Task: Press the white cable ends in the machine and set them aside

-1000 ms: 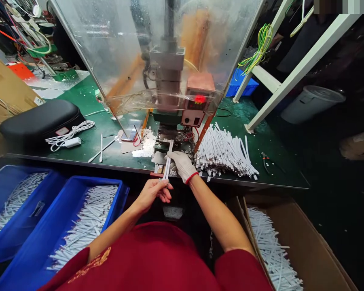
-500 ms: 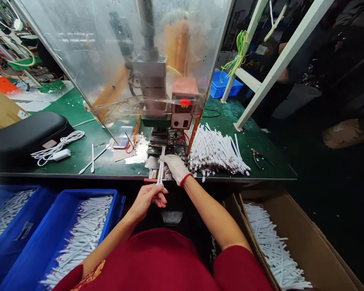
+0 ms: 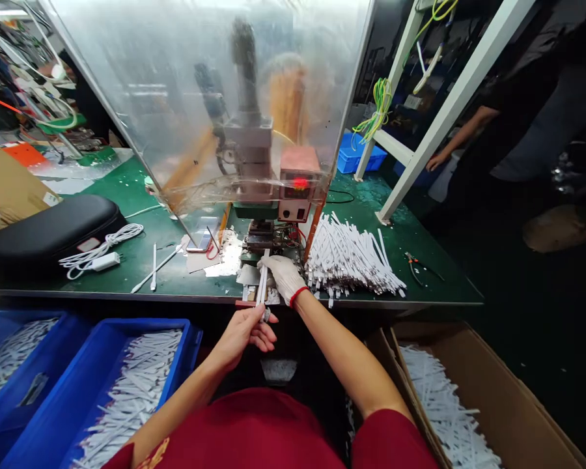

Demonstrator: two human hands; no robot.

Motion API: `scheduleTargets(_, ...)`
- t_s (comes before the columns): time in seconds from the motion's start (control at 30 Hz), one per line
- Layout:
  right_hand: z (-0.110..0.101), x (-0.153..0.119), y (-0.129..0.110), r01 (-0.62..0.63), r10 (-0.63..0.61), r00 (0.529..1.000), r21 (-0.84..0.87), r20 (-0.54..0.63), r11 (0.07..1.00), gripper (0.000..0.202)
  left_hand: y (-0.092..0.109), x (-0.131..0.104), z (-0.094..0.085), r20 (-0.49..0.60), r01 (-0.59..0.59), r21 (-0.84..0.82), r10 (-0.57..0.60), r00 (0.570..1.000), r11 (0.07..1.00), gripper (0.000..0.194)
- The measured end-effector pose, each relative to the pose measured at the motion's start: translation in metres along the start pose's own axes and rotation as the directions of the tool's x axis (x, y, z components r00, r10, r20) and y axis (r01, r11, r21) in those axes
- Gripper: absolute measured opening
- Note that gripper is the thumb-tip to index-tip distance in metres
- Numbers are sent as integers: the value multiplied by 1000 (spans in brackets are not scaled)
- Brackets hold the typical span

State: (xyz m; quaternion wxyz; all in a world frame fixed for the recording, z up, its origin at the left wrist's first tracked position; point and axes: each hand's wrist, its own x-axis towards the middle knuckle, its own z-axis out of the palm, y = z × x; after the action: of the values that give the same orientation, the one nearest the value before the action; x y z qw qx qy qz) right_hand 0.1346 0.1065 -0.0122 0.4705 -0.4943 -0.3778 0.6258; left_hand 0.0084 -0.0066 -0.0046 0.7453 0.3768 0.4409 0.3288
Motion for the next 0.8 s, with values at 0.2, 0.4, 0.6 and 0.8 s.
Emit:
scheduleTargets(0.2, 7, 15, -8, -39, 38, 999, 135, 6, 990, 24, -5, 6, 3, -8, -27, -22, 26, 1000, 999, 71)
scheduleTargets(0.4, 8, 13, -8, -88, 91, 996, 141, -13, 986, 24, -8, 10, 4, -22, -53, -31, 52, 998, 998, 74)
scheduleTargets(0.6, 7, 16, -7, -52, 51, 999, 153, 12, 987, 24, -9, 14, 3, -29, -62, -45, 61, 998, 997, 74)
scheduleTargets(0.8, 7, 11, -7, -32, 31, 999, 139, 12, 990, 26, -8, 5, 6, -52, -58, 24, 59, 997, 998, 68)
